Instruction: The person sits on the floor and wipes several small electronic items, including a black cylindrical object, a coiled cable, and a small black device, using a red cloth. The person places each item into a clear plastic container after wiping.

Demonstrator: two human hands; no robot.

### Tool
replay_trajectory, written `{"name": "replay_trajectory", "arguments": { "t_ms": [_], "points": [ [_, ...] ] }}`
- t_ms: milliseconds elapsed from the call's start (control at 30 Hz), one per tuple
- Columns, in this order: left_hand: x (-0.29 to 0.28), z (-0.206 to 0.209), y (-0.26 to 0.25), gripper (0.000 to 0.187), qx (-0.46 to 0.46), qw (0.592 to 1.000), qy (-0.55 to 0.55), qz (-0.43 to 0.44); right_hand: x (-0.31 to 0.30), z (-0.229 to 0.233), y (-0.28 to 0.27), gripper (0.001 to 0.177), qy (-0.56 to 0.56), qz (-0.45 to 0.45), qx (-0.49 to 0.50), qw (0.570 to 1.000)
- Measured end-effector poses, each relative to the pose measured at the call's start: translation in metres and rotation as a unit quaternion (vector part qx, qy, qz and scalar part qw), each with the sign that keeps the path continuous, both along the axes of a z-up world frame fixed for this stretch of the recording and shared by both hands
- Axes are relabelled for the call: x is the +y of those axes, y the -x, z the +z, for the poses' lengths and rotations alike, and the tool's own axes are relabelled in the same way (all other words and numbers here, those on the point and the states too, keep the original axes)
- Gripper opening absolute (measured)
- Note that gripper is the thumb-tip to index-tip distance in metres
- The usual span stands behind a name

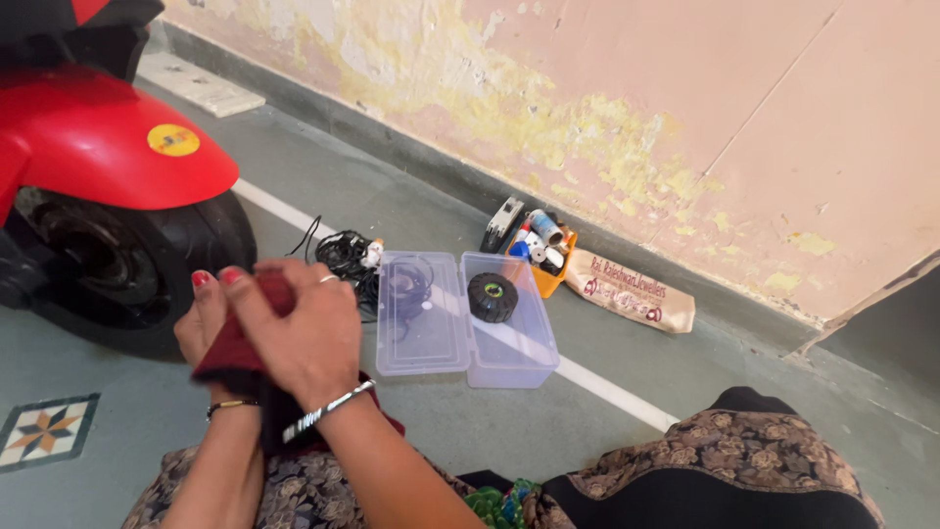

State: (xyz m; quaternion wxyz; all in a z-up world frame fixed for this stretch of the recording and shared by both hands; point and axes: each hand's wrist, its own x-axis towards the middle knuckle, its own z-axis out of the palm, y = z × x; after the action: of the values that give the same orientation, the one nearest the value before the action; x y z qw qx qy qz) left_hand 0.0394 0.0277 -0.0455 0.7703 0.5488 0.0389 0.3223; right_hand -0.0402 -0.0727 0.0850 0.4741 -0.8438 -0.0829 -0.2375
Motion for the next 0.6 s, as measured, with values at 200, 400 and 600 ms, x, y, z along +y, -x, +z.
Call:
{"name": "replay_trajectory", "arguments": {
  "t_ms": [200,400,600],
  "points": [
    [-0.005,0.010,0.005,0.054,-0.004,0.994,0.087,-0.064,0.001,-0.039,-0.014,0.036,-0.304,0.033,-0.010,0.952],
    [-0.018,0.034,0.012,0.020,0.075,0.949,0.235,-0.197,-0.009,-0.053,-0.031,0.035,-0.530,0.024,0.024,0.848],
    [-0.024,0.041,0.022,0.041,0.095,0.956,-0.274,-0.051,-0.039,-0.013,-0.008,0.036,-0.088,-0.051,0.002,0.995]
  ]
}}
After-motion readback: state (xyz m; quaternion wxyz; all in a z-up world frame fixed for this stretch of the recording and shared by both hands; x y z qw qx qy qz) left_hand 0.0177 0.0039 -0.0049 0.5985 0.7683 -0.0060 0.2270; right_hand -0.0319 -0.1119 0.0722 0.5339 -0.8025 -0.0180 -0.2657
